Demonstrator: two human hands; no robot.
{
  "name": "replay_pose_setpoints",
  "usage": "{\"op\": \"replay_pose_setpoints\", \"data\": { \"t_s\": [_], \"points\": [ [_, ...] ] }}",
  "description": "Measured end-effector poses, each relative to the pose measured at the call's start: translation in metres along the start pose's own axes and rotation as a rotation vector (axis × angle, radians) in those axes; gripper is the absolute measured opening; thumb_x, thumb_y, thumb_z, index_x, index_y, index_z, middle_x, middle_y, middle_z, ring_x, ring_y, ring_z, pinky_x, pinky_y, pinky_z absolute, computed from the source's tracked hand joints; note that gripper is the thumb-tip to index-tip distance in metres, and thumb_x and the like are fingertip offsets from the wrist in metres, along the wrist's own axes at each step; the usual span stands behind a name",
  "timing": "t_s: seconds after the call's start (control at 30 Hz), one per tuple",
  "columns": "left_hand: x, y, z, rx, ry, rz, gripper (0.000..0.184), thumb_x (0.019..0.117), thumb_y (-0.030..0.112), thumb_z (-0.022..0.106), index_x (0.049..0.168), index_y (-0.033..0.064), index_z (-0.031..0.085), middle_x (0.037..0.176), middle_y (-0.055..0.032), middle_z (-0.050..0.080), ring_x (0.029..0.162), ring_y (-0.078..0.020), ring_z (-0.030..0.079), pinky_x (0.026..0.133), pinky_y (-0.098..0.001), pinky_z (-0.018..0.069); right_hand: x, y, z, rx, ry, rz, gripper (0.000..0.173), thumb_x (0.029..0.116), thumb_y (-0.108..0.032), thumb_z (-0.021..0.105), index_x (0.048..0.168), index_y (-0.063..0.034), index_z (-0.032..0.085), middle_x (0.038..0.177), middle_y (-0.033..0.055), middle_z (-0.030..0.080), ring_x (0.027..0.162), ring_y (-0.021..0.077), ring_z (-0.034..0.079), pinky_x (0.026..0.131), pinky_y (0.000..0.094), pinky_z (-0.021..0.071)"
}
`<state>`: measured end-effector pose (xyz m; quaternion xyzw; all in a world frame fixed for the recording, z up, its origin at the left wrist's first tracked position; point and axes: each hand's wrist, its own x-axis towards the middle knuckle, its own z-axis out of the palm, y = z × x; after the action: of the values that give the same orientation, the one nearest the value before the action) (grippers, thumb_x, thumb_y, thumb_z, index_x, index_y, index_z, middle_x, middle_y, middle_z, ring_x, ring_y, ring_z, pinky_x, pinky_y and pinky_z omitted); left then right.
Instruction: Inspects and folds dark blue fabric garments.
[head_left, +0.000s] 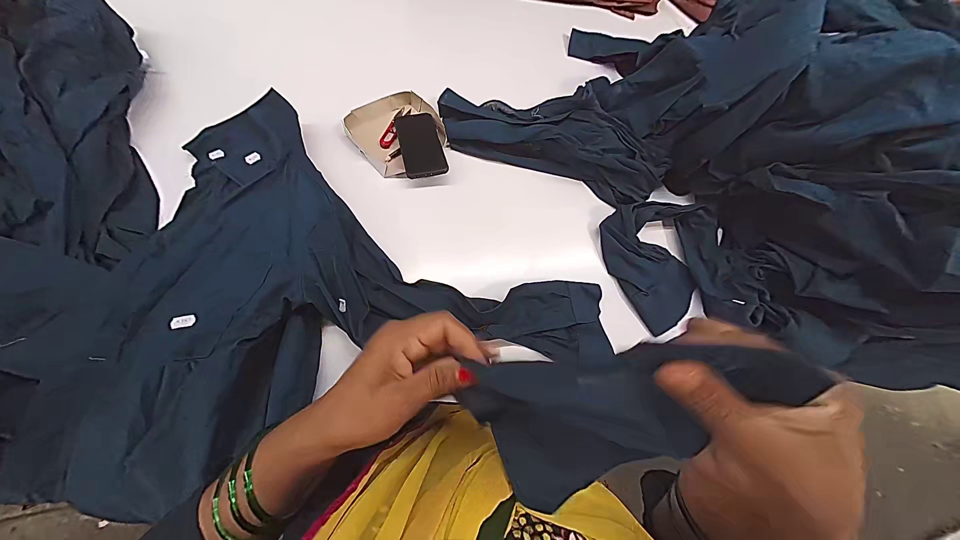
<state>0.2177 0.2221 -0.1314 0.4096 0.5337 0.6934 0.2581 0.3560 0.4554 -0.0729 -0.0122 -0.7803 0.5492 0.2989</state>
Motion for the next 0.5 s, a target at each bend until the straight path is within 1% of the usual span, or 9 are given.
{"op": "replay_pose_setpoints", "data": {
  "t_s": [0.03,0.07,0.13,0.17,0.23,0.3,0.37,0.43,0.5],
  "points": [
    [0.0,0.001,0.003,-0.049,-0.107,-0.018,0.022,0.1062,0.029,0.054,0.096,0.0123,0.065,0.086,0.0123,0.063,0.084,0.0111,0.058,0.076,-0.0082,0.0475,0.003,0.001,0.005,0.017,0.114,-0.003,0.011,0.0906,-0.028,0.077,0.102,-0.0309,0.076,0.094,-0.0214,0.074,0.086,-0.0078,0.068,0.078,0.0107,0.0573],
    [-0.001,0.002,0.007,-0.108,-0.188,-0.033,0.026,0.1069,0.028,0.053,0.09,0.0089,0.061,0.077,0.0113,0.055,0.073,0.0127,0.051,0.066,-0.0053,0.0408,0.005,0.003,0.011,0.039,0.181,0.011,0.012,0.09,-0.027,0.077,0.101,-0.0292,0.076,0.094,-0.0199,0.075,0.085,-0.0061,0.07,0.078,0.0121,0.0592],
    [-0.004,0.002,0.015,-0.173,-0.222,-0.062,0.027,0.1037,0.029,0.059,0.086,0.0092,0.058,0.069,0.0123,0.05,0.065,0.0138,0.046,0.058,-0.0041,0.0362,0.007,0.008,0.021,0.09,0.222,0.048,0.009,0.0898,-0.023,0.077,0.098,-0.0234,0.077,0.091,-0.0159,0.076,0.082,-0.0032,0.072,0.076,0.0145,0.0609],
    [-0.006,0.003,0.016,-0.143,-0.169,-0.061,0.026,0.1005,0.031,0.064,0.086,0.0101,0.06,0.07,0.0135,0.055,0.068,0.0149,0.051,0.06,-0.0035,0.0403,0.007,0.011,0.023,0.103,0.226,0.062,0.006,0.0907,-0.022,0.076,0.097,-0.0218,0.077,0.09,-0.015,0.076,0.08,-0.0027,0.072,0.075,0.0148,0.061],
    [-0.009,0.005,0.016,0.044,-0.001,0.009,0.026,0.0992,0.029,0.066,0.091,0.0052,0.065,0.075,0.0093,0.062,0.072,0.0127,0.056,0.065,-0.0048,0.0449,0.007,0.015,0.022,0.077,0.228,0.087,0.004,0.0941,-0.02,0.072,0.094,-0.0203,0.076,0.086,-0.0151,0.075,0.077,-0.0031,0.071,0.072,0.0146,0.0606],
    [-0.01,0.009,0.018,0.251,0.116,0.092,0.024,0.1007,0.024,0.065,0.107,0.0012,0.066,0.089,0.003,0.071,0.081,0.0082,0.063,0.074,-0.0086,0.0516,0.006,0.018,0.02,-0.009,0.228,0.077,0.007,0.0965,-0.017,0.069,0.092,-0.0192,0.074,0.082,-0.0167,0.073,0.074,-0.0044,0.069,0.07,0.0137,0.0595],
    [-0.009,0.014,0.019,0.33,0.058,0.158,0.023,0.104,0.015,0.058,0.123,0.0016,0.058,0.111,-0.0017,0.073,0.101,0.0035,0.068,0.089,-0.0134,0.0551,0.007,0.018,0.018,-0.115,0.233,0.055,0.011,0.0983,-0.016,0.066,0.09,-0.0185,0.072,0.08,-0.0189,0.07,0.072,-0.0072,0.066,0.068,0.0119,0.0573],
    [-0.007,0.018,0.02,0.328,-0.096,0.181,0.023,0.1047,0.008,0.053,0.123,0.0007,0.065,0.121,-0.008,0.072,0.113,-0.0026,0.066,0.099,-0.017,0.0519,0.008,0.017,0.016,-0.275,0.235,-0.016,0.015,0.1007,-0.018,0.061,0.089,-0.014,0.069,0.081,-0.019,0.066,0.075,-0.0124,0.062,0.069,0.0079,0.0528],
    [-0.004,0.019,0.021,0.398,-0.172,0.1,0.028,0.101,0.006,0.054,0.124,0.0027,0.071,0.112,-0.0062,0.076,0.096,0.0014,0.068,0.086,-0.0123,0.051,0.008,0.013,0.017,-0.463,0.252,-0.16,0.025,0.1025,-0.02,0.058,0.089,-0.0023,0.07,0.083,-0.0105,0.065,0.081,-0.0141,0.058,0.075,0.0056,0.0478]
  ]
}}
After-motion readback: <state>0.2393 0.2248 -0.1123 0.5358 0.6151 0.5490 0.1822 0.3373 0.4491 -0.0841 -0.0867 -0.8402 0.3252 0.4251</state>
